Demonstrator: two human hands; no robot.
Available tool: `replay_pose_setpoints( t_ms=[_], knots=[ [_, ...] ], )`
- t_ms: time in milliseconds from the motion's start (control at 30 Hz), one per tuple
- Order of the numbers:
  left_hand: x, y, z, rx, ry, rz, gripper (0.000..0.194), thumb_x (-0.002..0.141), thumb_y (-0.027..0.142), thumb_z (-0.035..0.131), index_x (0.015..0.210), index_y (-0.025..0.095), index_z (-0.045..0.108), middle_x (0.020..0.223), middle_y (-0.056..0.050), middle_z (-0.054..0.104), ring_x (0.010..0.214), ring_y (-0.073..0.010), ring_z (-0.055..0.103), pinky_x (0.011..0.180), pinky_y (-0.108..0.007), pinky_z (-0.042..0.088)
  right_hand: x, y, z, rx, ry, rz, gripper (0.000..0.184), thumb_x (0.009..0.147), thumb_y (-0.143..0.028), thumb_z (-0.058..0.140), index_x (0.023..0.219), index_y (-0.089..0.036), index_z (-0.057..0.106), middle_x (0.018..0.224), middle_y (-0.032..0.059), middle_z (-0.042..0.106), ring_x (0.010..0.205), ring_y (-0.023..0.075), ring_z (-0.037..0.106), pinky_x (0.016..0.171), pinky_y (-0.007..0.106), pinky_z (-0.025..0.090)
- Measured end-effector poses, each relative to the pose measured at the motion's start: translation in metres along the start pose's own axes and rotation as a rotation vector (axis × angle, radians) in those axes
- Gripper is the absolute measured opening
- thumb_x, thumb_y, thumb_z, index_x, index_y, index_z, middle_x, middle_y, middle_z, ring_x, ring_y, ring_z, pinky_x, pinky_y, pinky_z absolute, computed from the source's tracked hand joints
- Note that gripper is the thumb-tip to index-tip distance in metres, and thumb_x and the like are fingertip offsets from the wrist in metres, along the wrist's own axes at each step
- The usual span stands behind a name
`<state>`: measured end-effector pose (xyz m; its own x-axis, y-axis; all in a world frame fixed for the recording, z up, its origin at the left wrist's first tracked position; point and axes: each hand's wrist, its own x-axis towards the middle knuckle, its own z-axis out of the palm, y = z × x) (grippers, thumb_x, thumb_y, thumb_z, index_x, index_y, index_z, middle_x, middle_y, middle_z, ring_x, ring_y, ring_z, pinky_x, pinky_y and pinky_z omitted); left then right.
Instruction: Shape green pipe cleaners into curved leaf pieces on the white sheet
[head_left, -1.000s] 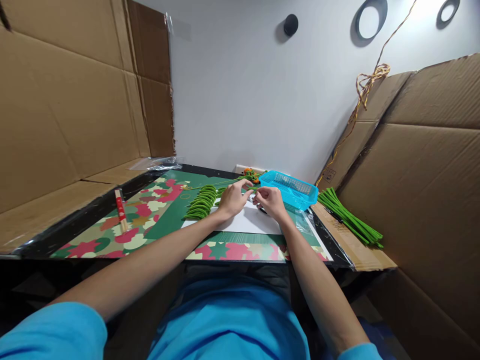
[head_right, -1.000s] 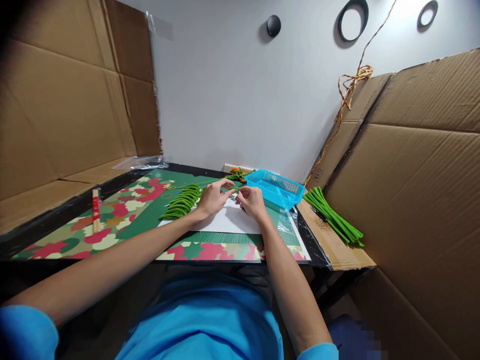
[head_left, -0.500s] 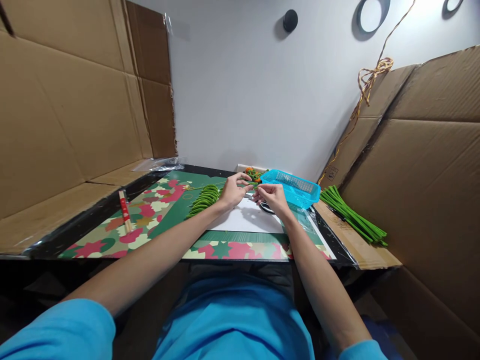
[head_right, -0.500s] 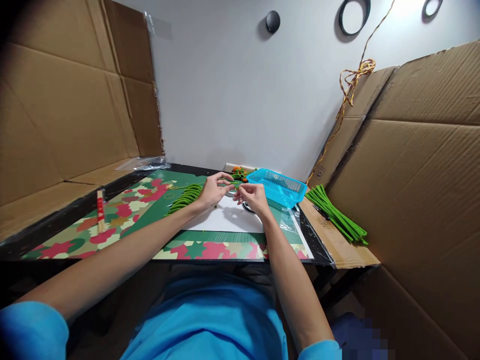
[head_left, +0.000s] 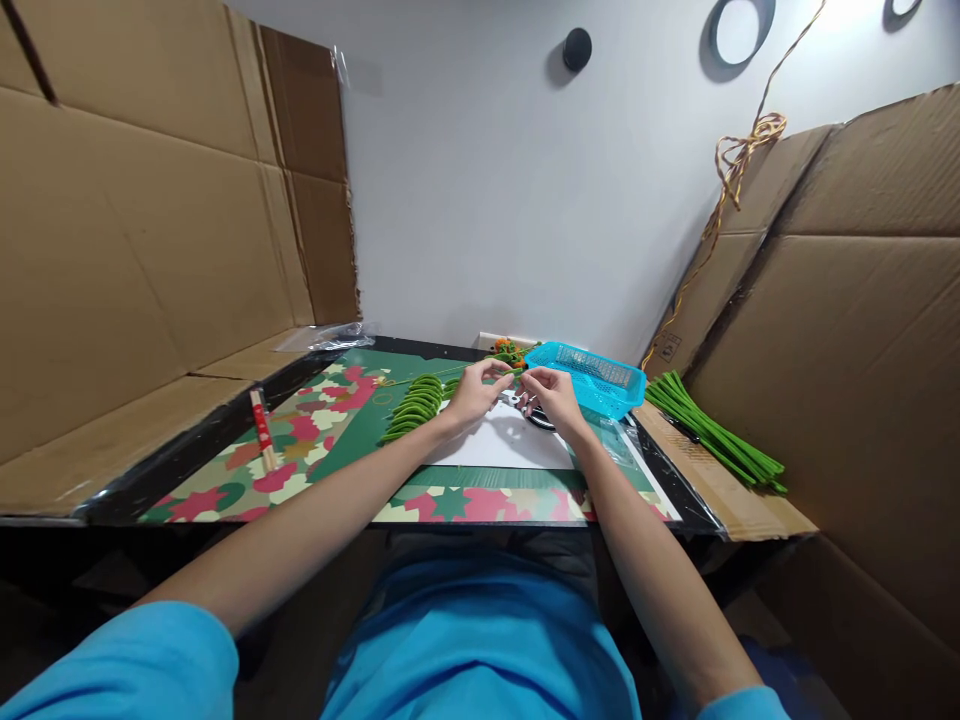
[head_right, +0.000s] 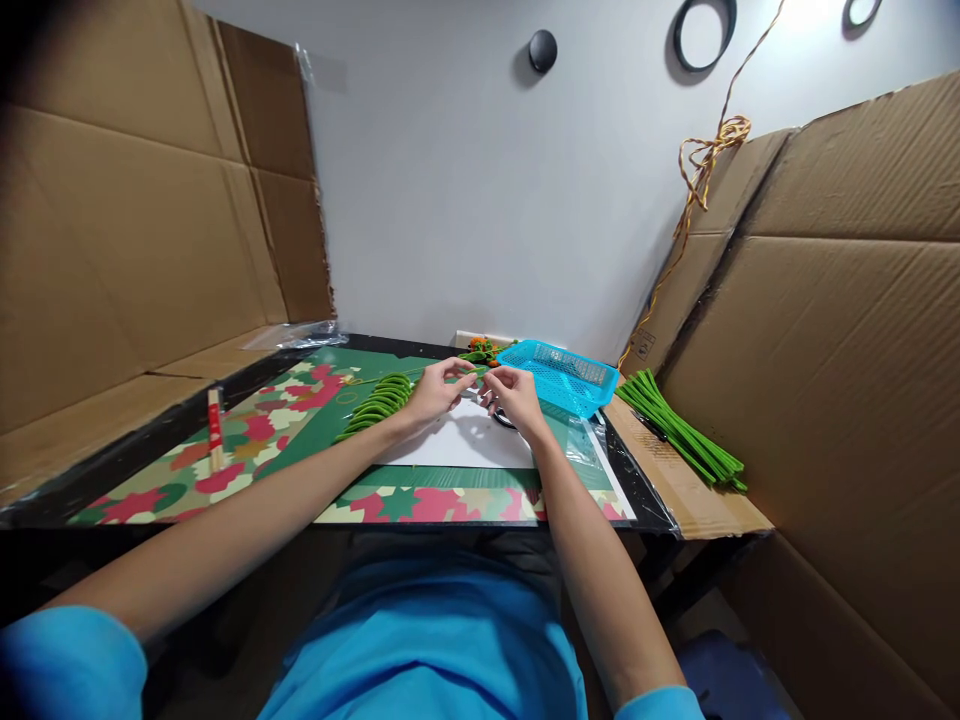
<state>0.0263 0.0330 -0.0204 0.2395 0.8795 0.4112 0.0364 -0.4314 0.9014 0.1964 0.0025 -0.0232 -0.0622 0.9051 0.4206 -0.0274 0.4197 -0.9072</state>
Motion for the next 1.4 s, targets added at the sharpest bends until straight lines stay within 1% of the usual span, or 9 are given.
replay_pose_setpoints(
  t_ms=[100, 200, 367, 433, 567, 733, 900, 1133, 1400],
  knots=[
    [-0.003, 0.001, 0.002, -0.081, -0.043, -0.047, 0.033, 0.087, 0.048, 0.073, 0.084, 0.017, 0.064, 0.069, 0.001, 0.063, 0.038, -0.0043, 0.039, 0.037, -0.021, 0.028, 0.0, -0.001, -0.001, 0.015, -0.009, 0.017, 0.041, 0.075, -0.057, 0.078, 0.081, -0.017, 0.068, 0.076, 0.0063, 0.075, 0.053, 0.0157, 0.065, 0.042, 0.024, 0.05],
    [-0.004, 0.005, 0.004, -0.145, -0.055, -0.124, 0.034, 0.091, 0.044, 0.07, 0.073, 0.017, 0.059, 0.063, 0.002, 0.059, 0.035, -0.0038, 0.039, 0.035, -0.021, 0.023, -0.001, -0.002, -0.002, 0.025, -0.02, 0.013, 0.042, 0.076, -0.057, 0.079, 0.084, -0.018, 0.069, 0.078, 0.0063, 0.075, 0.052, 0.0154, 0.064, 0.04, 0.024, 0.048],
    [-0.005, 0.011, 0.003, -0.222, -0.05, -0.244, 0.037, 0.092, 0.042, 0.07, 0.069, 0.018, 0.054, 0.056, 0.005, 0.05, 0.032, -0.0035, 0.038, 0.033, -0.02, 0.016, -0.002, -0.002, -0.001, -0.032, -0.014, -0.1, 0.053, 0.076, -0.052, 0.082, 0.117, -0.021, 0.07, 0.097, 0.0065, 0.077, 0.064, 0.0183, 0.071, 0.045, 0.025, 0.055],
    [-0.006, 0.012, 0.003, -0.238, -0.058, -0.269, 0.038, 0.093, 0.043, 0.069, 0.068, 0.018, 0.052, 0.056, 0.006, 0.046, 0.032, -0.0033, 0.036, 0.033, -0.019, 0.015, -0.002, 0.0, -0.001, -0.074, -0.033, -0.136, 0.051, 0.075, -0.051, 0.083, 0.114, -0.02, 0.073, 0.1, 0.0082, 0.078, 0.074, 0.0215, 0.075, 0.051, 0.027, 0.059],
    [-0.007, 0.012, 0.005, -0.266, -0.075, -0.296, 0.041, 0.094, 0.044, 0.069, 0.068, 0.018, 0.05, 0.056, 0.007, 0.043, 0.033, -0.003, 0.035, 0.034, -0.018, 0.017, 0.0, 0.006, -0.003, -0.097, -0.001, -0.143, 0.042, 0.076, -0.051, 0.083, 0.099, -0.017, 0.078, 0.09, 0.0096, 0.079, 0.08, 0.0259, 0.077, 0.056, 0.03, 0.062],
    [-0.011, 0.014, 0.006, -0.316, -0.128, -0.27, 0.041, 0.093, 0.046, 0.074, 0.073, 0.016, 0.055, 0.061, 0.006, 0.046, 0.036, -0.0014, 0.036, 0.035, -0.016, 0.02, 0.001, 0.009, -0.005, -0.076, 0.076, -0.154, 0.037, 0.077, -0.051, 0.081, 0.088, -0.016, 0.077, 0.078, 0.0088, 0.078, 0.071, 0.0246, 0.077, 0.055, 0.031, 0.062],
    [-0.013, 0.014, 0.006, -0.331, -0.23, -0.273, 0.043, 0.087, 0.048, 0.081, 0.076, 0.015, 0.057, 0.065, 0.004, 0.052, 0.037, -0.002, 0.041, 0.034, -0.016, 0.023, -0.001, 0.005, -0.005, -0.077, 0.082, -0.13, 0.039, 0.076, -0.054, 0.08, 0.083, -0.016, 0.074, 0.073, 0.0081, 0.077, 0.064, 0.0227, 0.075, 0.05, 0.028, 0.059],
    [-0.013, 0.011, 0.005, -0.208, -0.201, -0.178, 0.035, 0.087, 0.045, 0.081, 0.092, 0.012, 0.068, 0.088, -0.007, 0.073, 0.04, -0.0059, 0.055, 0.032, -0.019, 0.034, -0.002, 0.002, -0.004, -0.077, 0.097, -0.116, 0.039, 0.077, -0.055, 0.079, 0.08, -0.017, 0.073, 0.071, 0.0076, 0.076, 0.061, 0.021, 0.072, 0.047, 0.027, 0.056],
    [-0.013, 0.008, 0.004, -0.079, -0.057, -0.077, 0.031, 0.083, 0.04, 0.084, 0.089, 0.012, 0.071, 0.073, -0.002, 0.069, 0.037, -0.0075, 0.055, 0.03, -0.019, 0.033, -0.006, -0.002, -0.001, -0.191, 0.093, -0.074, 0.048, 0.077, -0.061, 0.079, 0.079, -0.014, 0.074, 0.069, 0.0106, 0.076, 0.052, 0.019, 0.068, 0.04, 0.024, 0.045]
  ],
)
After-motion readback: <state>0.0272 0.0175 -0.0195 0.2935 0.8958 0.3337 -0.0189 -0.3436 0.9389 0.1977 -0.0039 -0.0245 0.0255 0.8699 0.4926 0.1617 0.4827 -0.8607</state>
